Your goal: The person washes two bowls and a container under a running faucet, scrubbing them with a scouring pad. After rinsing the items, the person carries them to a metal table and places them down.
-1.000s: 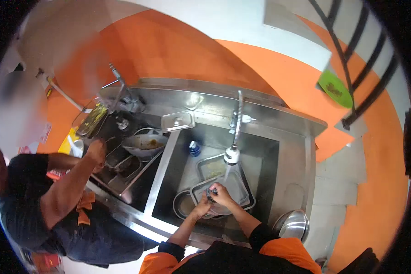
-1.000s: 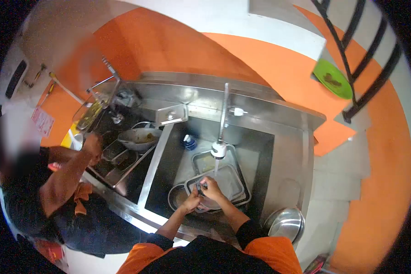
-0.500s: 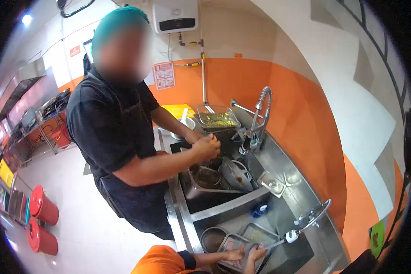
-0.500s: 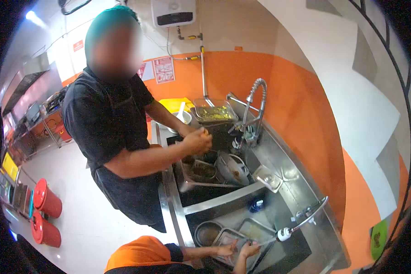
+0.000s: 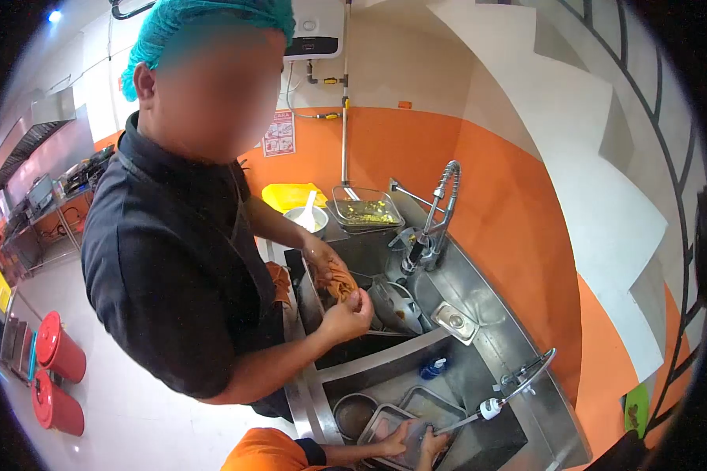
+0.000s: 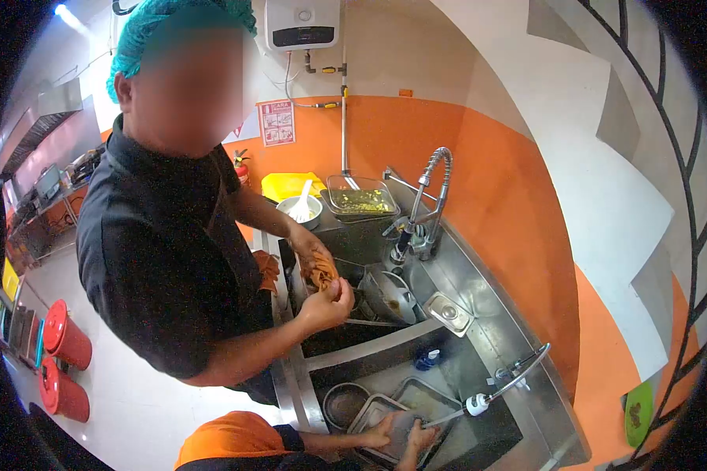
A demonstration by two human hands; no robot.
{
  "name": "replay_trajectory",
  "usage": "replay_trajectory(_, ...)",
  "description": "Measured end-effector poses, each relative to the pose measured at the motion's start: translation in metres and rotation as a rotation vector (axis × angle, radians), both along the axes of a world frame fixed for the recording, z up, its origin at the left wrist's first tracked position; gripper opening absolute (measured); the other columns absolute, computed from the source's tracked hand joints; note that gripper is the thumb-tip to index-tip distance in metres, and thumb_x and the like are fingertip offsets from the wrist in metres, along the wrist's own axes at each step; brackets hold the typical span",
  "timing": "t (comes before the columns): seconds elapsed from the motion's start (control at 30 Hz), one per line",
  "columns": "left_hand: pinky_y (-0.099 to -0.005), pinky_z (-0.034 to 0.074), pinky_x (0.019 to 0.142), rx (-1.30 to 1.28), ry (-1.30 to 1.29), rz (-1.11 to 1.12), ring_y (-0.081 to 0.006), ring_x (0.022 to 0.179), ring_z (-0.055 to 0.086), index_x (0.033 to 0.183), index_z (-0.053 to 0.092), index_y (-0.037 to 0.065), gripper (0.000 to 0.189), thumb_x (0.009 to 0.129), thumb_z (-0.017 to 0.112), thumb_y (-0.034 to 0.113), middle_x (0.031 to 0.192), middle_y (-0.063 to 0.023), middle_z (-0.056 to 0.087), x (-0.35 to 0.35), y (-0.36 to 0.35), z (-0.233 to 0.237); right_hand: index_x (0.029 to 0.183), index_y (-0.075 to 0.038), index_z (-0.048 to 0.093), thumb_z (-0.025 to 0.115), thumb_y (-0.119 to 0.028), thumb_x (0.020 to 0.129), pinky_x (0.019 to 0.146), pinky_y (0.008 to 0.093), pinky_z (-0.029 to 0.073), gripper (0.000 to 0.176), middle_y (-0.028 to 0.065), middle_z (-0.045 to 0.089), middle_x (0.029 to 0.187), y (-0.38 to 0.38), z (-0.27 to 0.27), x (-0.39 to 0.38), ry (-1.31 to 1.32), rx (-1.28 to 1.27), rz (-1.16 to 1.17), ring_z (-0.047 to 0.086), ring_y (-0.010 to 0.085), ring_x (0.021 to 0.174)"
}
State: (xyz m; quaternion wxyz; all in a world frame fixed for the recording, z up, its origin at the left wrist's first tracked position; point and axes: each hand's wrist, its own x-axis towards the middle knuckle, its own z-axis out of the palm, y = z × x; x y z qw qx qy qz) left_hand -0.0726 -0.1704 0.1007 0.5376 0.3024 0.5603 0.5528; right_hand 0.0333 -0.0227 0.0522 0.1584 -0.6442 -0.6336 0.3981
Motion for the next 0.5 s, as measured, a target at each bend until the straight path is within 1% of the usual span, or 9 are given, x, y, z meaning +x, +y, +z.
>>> replay_trajectory(0.03, -0.0329, 0.036, 0.093, -0.007, -0.104, -0.055, -0.0268, 0.119, 0.036, 0.134, 0.016, 0.006, 0.069, 0.075, 0.052, 0.013, 0.128, -0.0185, 0.033, -0.001, -0.003, -0.006, 0.11, 0.01, 0.044, 0.067, -0.026, 0.063, 0.092, 0.0456, 0.032, 0.063, 0.0271, 0.044, 0.118, 0.005, -0.023, 0.008, 0.0, 0.003, -0.006, 0.033, 0.0372, 0.119)
replay_trajectory(0.1, -0.0341, 0.038, 0.092, -0.043, -0.245, -0.189, -0.0277, 0.12, 0.035, 0.135, 0.016, 0.007, 0.069, 0.076, 0.053, 0.015, 0.13, -0.0182, 0.03, -0.019, -0.001, -0.014, 0.117, 0.003, 0.041, 0.065, -0.024, 0.067, 0.092, 0.0423, 0.034, 0.062, 0.0275, 0.044, 0.116, 0.017, -0.08, 0.021, 0.062, 0.457, 0.114, 0.04, 0.0394, 0.113)
replay_trajectory(0.13, -0.0347, 0.038, 0.092, -0.076, -0.292, -0.264, -0.0282, 0.12, 0.035, 0.135, 0.016, 0.008, 0.069, 0.077, 0.054, 0.016, 0.131, -0.0181, 0.029, -0.028, 0.002, -0.024, 0.117, 0.003, 0.041, 0.065, -0.024, 0.067, 0.092, 0.0423, 0.034, 0.062, 0.0275, 0.044, 0.116, 0.012, -0.072, 0.022, 0.062, 0.452, 0.105, 0.04, 0.0394, 0.113)
replay_trajectory(0.2, -0.0359, 0.04, 0.091, -0.159, -0.386, -0.428, -0.0292, 0.12, 0.034, 0.136, 0.016, 0.01, 0.069, 0.079, 0.055, 0.018, 0.133, -0.0178, 0.026, -0.036, 0.012, -0.043, 0.111, 0.002, 0.042, 0.064, -0.015, 0.066, 0.087, 0.0418, 0.036, 0.053, 0.0227, 0.051, 0.103, 0.001, -0.044, 0.027, -0.031, 0.624, 0.212, 0.046, 0.0386, 0.103)
replay_trajectory(0.23, -0.0364, 0.04, 0.091, -0.189, -0.441, -0.505, -0.0297, 0.121, 0.033, 0.136, 0.016, 0.01, 0.069, 0.079, 0.055, 0.019, 0.134, -0.0177, 0.024, -0.03, 0.019, -0.051, 0.111, 0.002, 0.042, 0.064, -0.015, 0.066, 0.087, 0.0418, 0.036, 0.053, 0.0227, 0.051, 0.103, -0.001, -0.028, 0.029, -0.036, 0.617, 0.199, 0.046, 0.0386, 0.103)
replay_trajectory(0.3, -0.0376, 0.042, 0.09, -0.264, -0.548, -0.632, -0.0307, 0.121, 0.033, 0.137, 0.016, 0.012, 0.07, 0.081, 0.056, 0.021, 0.136, -0.0175, 0.021, -0.024, 0.034, -0.07, 0.099, 0.0, 0.044, 0.065, -0.009, 0.063, 0.081, 0.0424, 0.037, 0.042, 0.0201, 0.049, 0.096, -0.004, -0.008, 0.033, 0.096, 0.609, 0.591, 0.047, 0.0371, 0.093)
replay_trajectory(0.37, -0.0388, 0.043, 0.09, -0.335, -0.612, -0.686, -0.0316, 0.122, 0.032, 0.137, 0.015, 0.014, 0.07, 0.083, 0.058, 0.023, 0.138, -0.0172, 0.018, -0.032, 0.044, -0.084, 0.096, -0.001, 0.043, 0.065, -0.009, 0.062, 0.08, 0.0426, 0.037, 0.041, 0.0196, 0.047, 0.094, -0.007, -0.008, 0.034, 0.142, 0.606, 0.64, 0.046, 0.0362, 0.091)
replay_trajectory(0.4, -0.0399, 0.043, 0.089, -0.304, -0.61, -0.661, -0.0321, 0.122, 0.031, 0.137, 0.014, 0.013, 0.07, 0.082, 0.057, 0.021, 0.138, -0.017, 0.018, -0.026, 0.044, -0.08, 0.093, -0.002, 0.043, 0.065, -0.009, 0.061, 0.078, 0.0427, 0.036, 0.039, 0.019, 0.046, 0.091, -0.011, -0.004, 0.033, 0.191, 0.602, 0.704, 0.046, 0.0354, 0.088)
replay_trajectory(0.5, -0.0434, 0.044, 0.085, -0.169, -0.484, -0.523, -0.0335, 0.124, 0.029, 0.137, 0.012, 0.013, 0.072, 0.081, 0.057, 0.016, 0.139, -0.0165, 0.017, -0.011, 0.037, -0.069, 0.092, -0.001, 0.043, 0.064, -0.013, 0.065, 0.078, 0.0431, 0.036, 0.036, 0.0194, 0.045, 0.093, -0.023, 0.009, 0.028, 0.157, 0.524, 0.68, 0.045, 0.0354, 0.088)
